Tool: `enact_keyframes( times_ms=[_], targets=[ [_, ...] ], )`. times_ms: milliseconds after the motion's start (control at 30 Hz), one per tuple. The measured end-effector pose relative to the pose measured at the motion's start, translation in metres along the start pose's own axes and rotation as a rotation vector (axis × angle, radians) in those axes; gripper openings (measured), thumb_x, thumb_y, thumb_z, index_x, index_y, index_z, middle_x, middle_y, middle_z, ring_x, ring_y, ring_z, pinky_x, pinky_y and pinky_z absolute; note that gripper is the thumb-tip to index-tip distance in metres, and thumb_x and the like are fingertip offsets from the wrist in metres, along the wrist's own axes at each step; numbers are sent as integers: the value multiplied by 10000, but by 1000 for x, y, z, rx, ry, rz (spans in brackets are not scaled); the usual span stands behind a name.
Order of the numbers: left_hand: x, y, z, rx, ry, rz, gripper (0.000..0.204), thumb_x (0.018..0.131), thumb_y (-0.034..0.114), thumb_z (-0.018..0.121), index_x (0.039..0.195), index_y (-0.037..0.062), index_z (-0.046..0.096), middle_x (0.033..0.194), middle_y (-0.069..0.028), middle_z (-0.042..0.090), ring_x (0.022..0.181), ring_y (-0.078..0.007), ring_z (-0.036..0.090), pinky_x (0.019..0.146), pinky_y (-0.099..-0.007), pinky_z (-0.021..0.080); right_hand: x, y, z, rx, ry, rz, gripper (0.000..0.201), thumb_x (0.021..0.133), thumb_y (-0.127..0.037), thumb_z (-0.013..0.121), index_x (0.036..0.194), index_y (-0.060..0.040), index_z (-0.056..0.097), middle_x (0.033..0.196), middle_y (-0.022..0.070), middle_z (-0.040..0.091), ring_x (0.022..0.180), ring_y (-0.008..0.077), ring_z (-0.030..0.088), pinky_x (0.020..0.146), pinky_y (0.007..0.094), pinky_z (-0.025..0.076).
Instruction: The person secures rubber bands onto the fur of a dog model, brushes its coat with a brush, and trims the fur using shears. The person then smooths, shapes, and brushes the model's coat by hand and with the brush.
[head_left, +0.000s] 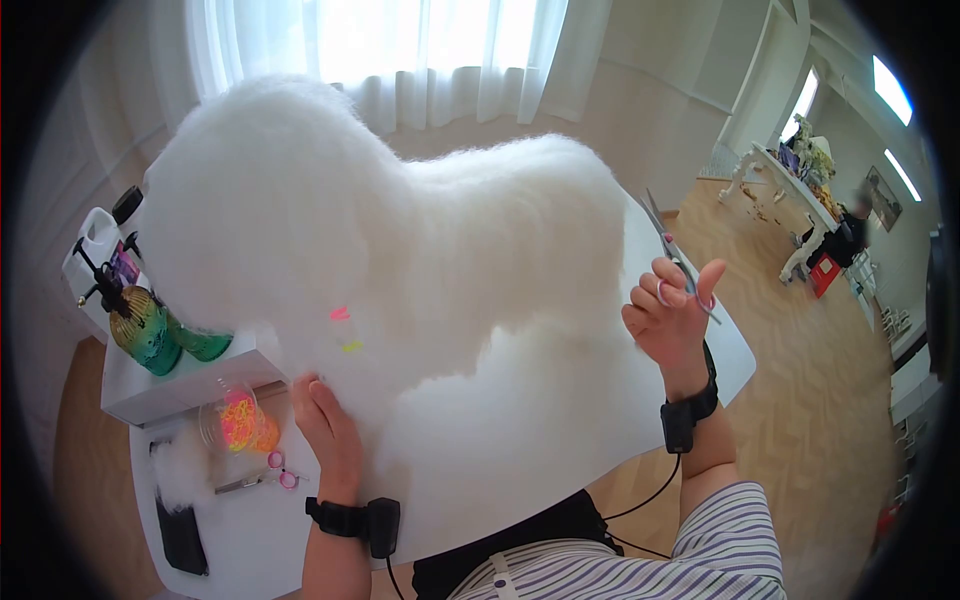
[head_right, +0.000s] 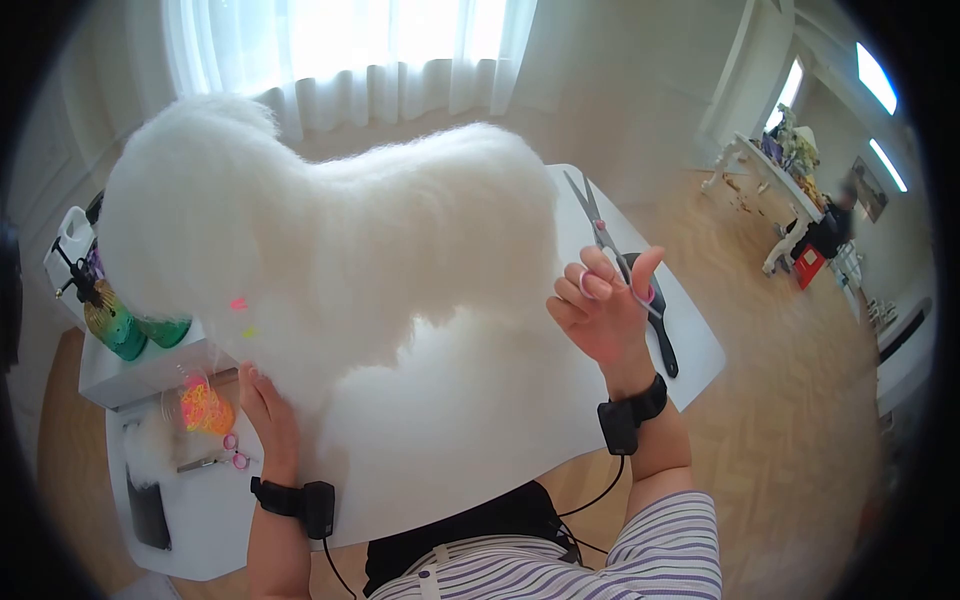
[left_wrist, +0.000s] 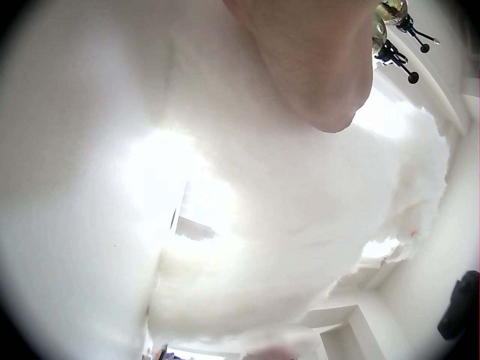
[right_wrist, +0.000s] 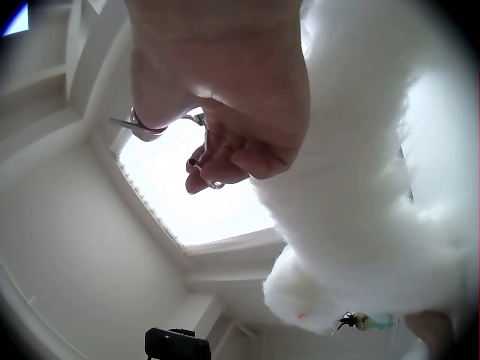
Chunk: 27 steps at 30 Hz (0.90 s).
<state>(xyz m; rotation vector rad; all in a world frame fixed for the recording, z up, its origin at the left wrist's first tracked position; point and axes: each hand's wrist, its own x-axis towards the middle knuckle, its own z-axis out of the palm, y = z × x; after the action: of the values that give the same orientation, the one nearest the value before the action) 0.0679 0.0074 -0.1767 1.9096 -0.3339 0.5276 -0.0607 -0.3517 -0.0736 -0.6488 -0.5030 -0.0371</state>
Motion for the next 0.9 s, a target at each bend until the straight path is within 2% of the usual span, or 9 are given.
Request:
enact_keyframes(
  times_ms=[133,200,233,300,433,533,700,833,900],
  targets=[
    [-1,-5,2,-32,10,-31,323,992,240,322,851,-30,428,751,-114,399,688,-237,402,655,-329,360,-24,6,-18,108,12,-33,566,797,-682,466,853,-122,522,781,-42,553,669,81,378,569,243,313],
    [-2,-5,2,-36,7,-48,323,994,244,320,853,-27,426,743,-106,388,684,-225,395,649,-323,355,-27,9,-4,-105,355,-136,533,846,-640,441,825,-114,523,722,-39,538,623,78,367,546,235,305],
    [-2,-5,2,-41,11,-64,324,996,247,318,856,-24,424,734,-98,378,680,-213,388,642,-316,351,-23,11,9,-105,357,-140,533,846,-640,441,825,-114,523,722,-39,538,623,78,367,546,235,305],
    [-1,-5,2,-41,11,-50,326,998,252,315,854,-21,422,728,-92,373,678,-204,383,637,-312,346,-14,15,35,-308,760,-92,492,893,-580,425,795,-107,519,705,-26,534,585,75,353,537,221,294],
    [-1,-8,2,-19,19,-20,326,1000,257,314,847,-13,417,722,-80,368,673,-188,373,629,-306,340,-51,3,-16,-438,487,78,527,904,-596,385,785,-99,516,735,0,539,581,86,357,540,221,302],
    [-2,-4,3,-51,24,-50,324,1000,256,313,851,-11,419,722,-80,365,674,-185,372,630,-303,338,-63,8,-21,-471,564,151,564,890,-634,368,786,-98,510,756,16,543,595,92,368,539,229,307],
    [-1,-4,1,-44,3,-46,317,1000,250,315,859,-12,421,724,-80,365,676,-184,371,635,-300,341,-32,31,40,-234,1024,91,519,889,-603,424,763,-105,494,690,-3,531,551,71,358,525,217,293],
    [-1,-3,2,-46,15,-33,305,998,239,321,849,-10,414,725,-80,366,673,-186,367,637,-302,343,-57,29,10,-520,677,-53,552,838,-646,474,770,-98,495,693,-2,529,570,77,383,526,213,304],
    [-2,-3,3,-56,13,-30,303,997,236,322,842,-9,410,722,-80,363,672,-188,365,635,-304,342,-53,26,17,-948,470,-51,595,778,-687,521,769,-93,497,689,-2,534,581,85,412,514,211,313]
  ],
)
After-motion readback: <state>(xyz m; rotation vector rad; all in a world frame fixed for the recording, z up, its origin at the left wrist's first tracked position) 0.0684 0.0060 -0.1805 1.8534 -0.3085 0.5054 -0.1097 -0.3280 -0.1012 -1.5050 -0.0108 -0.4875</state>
